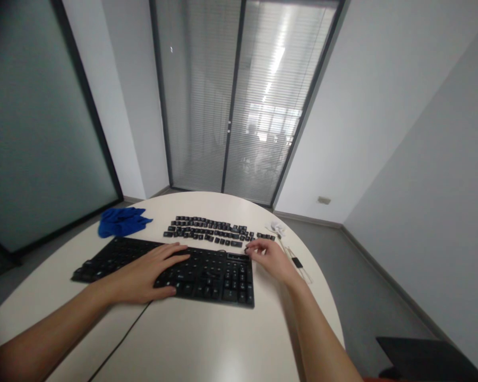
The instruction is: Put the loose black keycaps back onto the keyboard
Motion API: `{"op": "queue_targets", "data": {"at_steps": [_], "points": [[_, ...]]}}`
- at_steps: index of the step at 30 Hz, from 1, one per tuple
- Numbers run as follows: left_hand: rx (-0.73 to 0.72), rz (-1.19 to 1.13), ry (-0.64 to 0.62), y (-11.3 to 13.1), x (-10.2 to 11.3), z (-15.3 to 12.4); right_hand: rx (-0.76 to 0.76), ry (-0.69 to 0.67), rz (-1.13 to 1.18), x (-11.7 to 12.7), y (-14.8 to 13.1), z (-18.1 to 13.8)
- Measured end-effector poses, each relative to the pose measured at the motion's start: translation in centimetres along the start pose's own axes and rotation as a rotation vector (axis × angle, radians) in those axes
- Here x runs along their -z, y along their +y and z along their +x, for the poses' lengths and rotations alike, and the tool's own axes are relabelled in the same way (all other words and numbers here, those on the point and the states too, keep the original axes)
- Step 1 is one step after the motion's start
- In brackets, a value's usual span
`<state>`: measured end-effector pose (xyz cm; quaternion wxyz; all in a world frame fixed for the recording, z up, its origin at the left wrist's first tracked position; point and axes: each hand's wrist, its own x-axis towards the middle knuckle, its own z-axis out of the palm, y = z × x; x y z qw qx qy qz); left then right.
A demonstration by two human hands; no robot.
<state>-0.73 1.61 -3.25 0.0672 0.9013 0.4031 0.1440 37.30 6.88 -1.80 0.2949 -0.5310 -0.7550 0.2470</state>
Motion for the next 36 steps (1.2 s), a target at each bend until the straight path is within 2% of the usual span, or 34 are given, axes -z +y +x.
{"op": "queue_targets", "data": {"at_steps": [2,5,23,36], "points": [[0.002,0.005,-0.005,0.0,0.1,0.0,0.045,-0.157,0.097,-0.5,-1.0,-0.4],[-0.001,0.003,-0.004,0.1,0.1,0.0,0.031,-0.239,0.149,-1.0,-1.9,-0.7],[0.014,0.022,-0.033,0.3,0.4,0.1,0.065,-0.272,0.013,-1.1,-2.8,-1.0],[-0.001,0.002,-0.002,0.1,0.2,0.2,0.107,-0.293,0.017,-1.2,-2.4,-0.7]]}}
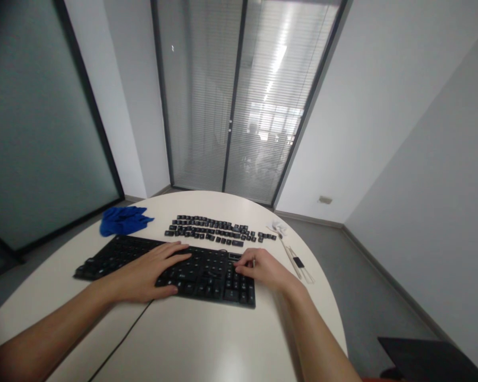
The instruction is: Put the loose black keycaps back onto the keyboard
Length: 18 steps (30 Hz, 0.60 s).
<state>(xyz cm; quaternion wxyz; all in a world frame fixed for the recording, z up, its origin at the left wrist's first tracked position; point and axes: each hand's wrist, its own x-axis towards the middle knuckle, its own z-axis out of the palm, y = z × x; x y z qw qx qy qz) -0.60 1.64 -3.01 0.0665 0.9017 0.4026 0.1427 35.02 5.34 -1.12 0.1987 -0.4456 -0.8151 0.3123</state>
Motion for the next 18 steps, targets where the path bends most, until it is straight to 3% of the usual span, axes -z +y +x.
{"op": "queue_targets", "data": {"at_steps": [9,18], "points": [[-0.007,0.023,-0.003,0.01,-0.14,-0.01,-0.13,-0.048,0.045,0.17,-0.63,0.31],[0.004,0.021,-0.015,0.13,-0.01,-0.02,-0.144,-0.066,0.054,0.06,-0.25,0.6]]}}
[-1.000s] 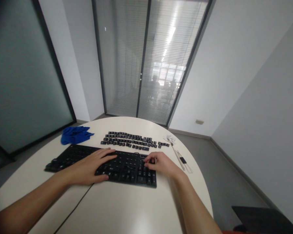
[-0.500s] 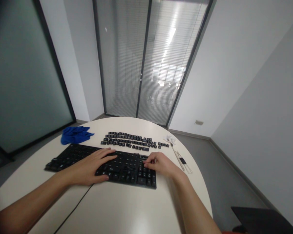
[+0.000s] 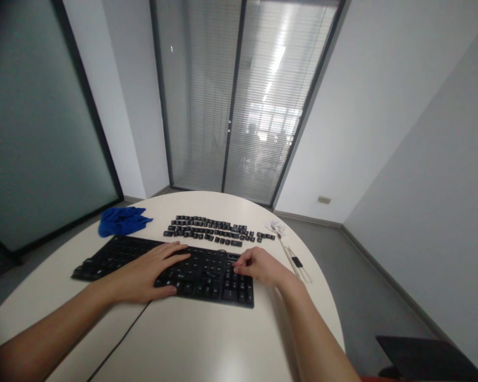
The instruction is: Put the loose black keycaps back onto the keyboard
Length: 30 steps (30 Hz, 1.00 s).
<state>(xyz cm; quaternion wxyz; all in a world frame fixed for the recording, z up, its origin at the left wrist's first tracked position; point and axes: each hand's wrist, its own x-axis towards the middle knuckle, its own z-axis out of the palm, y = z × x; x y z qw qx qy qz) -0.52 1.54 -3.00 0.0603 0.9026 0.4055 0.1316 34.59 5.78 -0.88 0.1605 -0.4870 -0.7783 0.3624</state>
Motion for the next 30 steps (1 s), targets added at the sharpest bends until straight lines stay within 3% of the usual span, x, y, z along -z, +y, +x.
{"op": "queue_targets", "data": {"at_steps": [12,14,17,19,23,30], "points": [[0.012,-0.002,-0.012,-0.3,-0.1,-0.1,0.092,0.051,0.064,0.3,1.3,-0.3],[0.011,-0.005,-0.008,-0.3,-0.1,-0.2,0.093,0.185,0.004,0.8,2.4,0.0],[0.011,-0.011,-0.011,-0.3,-0.1,-0.2,-0.01,0.501,-0.253,1.5,4.7,0.8],[0.011,-0.014,-0.016,-0.3,-0.1,-0.2,-0.105,0.597,-0.365,1.6,6.1,1.1],[0.012,-0.01,-0.018,-0.3,-0.1,-0.2,-0.175,0.611,-0.476,1.5,7.4,1.5],[0.005,-0.004,0.001,-0.4,-0.3,-0.2,-0.19,0.602,-0.561,1.2,6.5,1.5]]}}
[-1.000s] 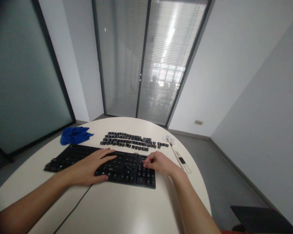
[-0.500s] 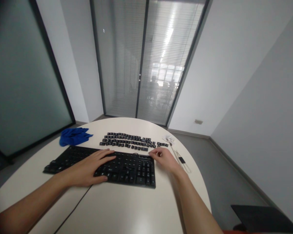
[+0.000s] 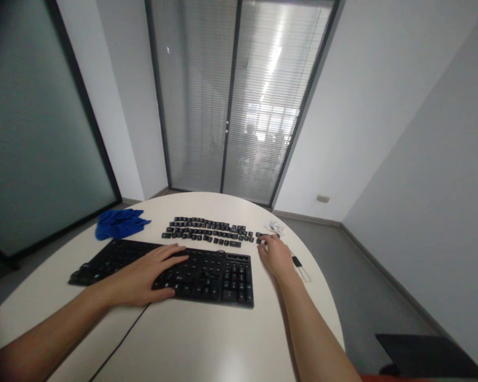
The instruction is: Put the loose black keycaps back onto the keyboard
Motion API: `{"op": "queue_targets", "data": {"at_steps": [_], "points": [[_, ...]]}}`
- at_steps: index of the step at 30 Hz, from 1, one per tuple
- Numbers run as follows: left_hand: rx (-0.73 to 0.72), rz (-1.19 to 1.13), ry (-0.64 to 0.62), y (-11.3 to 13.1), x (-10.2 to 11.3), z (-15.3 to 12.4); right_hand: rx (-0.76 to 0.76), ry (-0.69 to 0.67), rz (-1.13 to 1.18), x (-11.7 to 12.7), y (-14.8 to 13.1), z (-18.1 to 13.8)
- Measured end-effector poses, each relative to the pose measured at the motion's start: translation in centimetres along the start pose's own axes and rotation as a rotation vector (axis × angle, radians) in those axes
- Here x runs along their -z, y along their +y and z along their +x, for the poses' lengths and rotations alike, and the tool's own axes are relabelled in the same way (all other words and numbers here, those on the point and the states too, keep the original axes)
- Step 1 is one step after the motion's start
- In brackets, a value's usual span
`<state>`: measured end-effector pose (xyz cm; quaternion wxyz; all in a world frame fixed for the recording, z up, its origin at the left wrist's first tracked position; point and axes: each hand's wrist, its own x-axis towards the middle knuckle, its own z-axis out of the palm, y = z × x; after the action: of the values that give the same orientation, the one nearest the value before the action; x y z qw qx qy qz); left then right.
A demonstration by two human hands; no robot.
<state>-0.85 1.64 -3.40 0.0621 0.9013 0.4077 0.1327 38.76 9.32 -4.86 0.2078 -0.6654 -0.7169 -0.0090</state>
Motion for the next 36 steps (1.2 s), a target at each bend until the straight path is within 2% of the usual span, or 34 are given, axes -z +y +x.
{"op": "queue_targets", "data": {"at_steps": [9,14,17,20,27,36], "points": [[-0.008,0.0,0.001,-0.2,-0.1,0.0,-0.076,-0.019,-0.031,1.7,-0.8,-0.4],[-0.012,-0.008,0.005,-0.2,-0.2,0.0,0.052,-0.069,0.334,2.6,-2.9,-1.2],[-0.014,-0.01,0.009,-0.2,-0.3,0.0,0.174,-0.217,0.545,2.9,-4.8,-2.0],[-0.017,-0.026,0.027,-0.2,-0.3,0.0,0.237,-0.335,0.658,3.2,-6.1,-2.7],[0.002,0.002,-0.001,0.2,0.1,0.2,0.229,-0.444,0.677,3.4,-6.6,-3.0],[0.01,0.003,-0.019,0.5,0.4,0.2,0.26,-0.428,0.619,3.1,-6.7,-3.1]]}}
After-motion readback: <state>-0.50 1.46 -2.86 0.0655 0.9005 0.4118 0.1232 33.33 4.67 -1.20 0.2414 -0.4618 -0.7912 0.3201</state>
